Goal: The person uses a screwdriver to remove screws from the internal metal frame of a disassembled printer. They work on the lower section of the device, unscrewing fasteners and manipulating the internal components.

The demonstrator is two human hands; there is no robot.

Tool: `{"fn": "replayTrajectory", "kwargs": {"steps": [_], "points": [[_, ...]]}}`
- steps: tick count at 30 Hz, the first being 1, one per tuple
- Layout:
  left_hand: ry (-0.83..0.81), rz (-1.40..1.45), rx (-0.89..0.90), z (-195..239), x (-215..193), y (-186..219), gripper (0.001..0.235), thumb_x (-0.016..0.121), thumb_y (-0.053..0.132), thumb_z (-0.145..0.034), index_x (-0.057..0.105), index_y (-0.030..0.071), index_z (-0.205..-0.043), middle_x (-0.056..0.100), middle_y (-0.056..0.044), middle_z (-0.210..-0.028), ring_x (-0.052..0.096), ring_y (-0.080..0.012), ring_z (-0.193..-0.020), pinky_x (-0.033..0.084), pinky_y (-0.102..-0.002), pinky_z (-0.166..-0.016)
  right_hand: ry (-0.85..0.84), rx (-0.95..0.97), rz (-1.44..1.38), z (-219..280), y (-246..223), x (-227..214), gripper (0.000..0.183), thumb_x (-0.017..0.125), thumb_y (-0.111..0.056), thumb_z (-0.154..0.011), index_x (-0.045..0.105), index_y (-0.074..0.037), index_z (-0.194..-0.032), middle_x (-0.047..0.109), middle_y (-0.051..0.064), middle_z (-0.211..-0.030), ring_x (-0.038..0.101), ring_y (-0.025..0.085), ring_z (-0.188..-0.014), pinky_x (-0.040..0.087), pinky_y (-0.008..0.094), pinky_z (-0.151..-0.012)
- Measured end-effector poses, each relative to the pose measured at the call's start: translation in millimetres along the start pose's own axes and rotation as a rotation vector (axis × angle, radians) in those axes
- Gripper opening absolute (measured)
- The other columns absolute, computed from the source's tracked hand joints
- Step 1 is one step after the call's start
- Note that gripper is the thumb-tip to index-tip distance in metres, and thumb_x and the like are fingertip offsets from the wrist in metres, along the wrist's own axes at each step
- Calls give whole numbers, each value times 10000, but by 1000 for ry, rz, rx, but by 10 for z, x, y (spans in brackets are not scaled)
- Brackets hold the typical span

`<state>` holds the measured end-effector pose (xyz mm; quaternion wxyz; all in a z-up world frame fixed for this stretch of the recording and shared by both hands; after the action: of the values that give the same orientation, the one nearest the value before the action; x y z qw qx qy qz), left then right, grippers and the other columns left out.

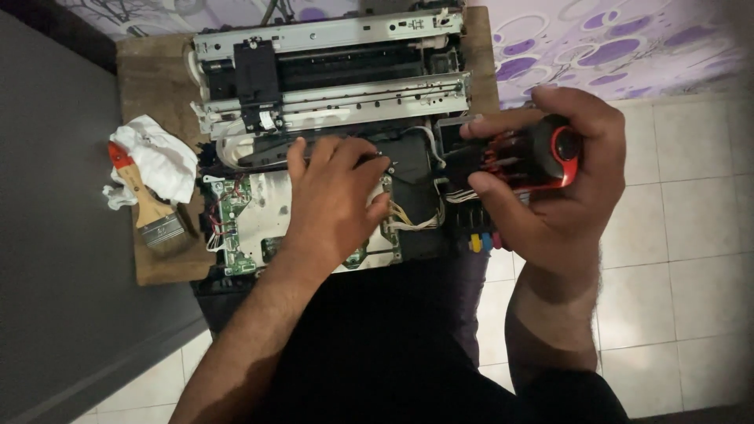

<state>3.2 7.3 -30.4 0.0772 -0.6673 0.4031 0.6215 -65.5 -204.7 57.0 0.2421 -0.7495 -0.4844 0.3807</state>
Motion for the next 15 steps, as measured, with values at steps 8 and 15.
{"fn": "replayTrajectory", "kwargs": {"steps": [8,15], "points": [[11,24,4,62,42,-50,487,897,307,-756,745,166,-1197,634,-46,-1285,486,-349,-1269,219,-767,-1042,-8,-20,-17,-47,70,67,601,729,-84,-1000,314,-21,-1430,674,274,-1181,746,379,-1116,665,415,-959],[23,-67,-64,155,-249,-35,501,744,397,-896,672,169,-1336,614,-44,-1373,473,-352,-1342,214,-720,-1083,-4,53,-10,-76,93,216,607,738,38,-979,324,-30,-1418,675,274,-1190,730,334,-1079,621,354,-938]]}}
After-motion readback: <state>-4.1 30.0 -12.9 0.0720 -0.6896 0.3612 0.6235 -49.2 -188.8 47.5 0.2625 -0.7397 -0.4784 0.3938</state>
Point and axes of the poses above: each hand's wrist, its own z-axis away from the middle knuckle, its own x-axis out of the palm, y = z × x, the point moved 1 cm from there along -z, towards the middle knuckle
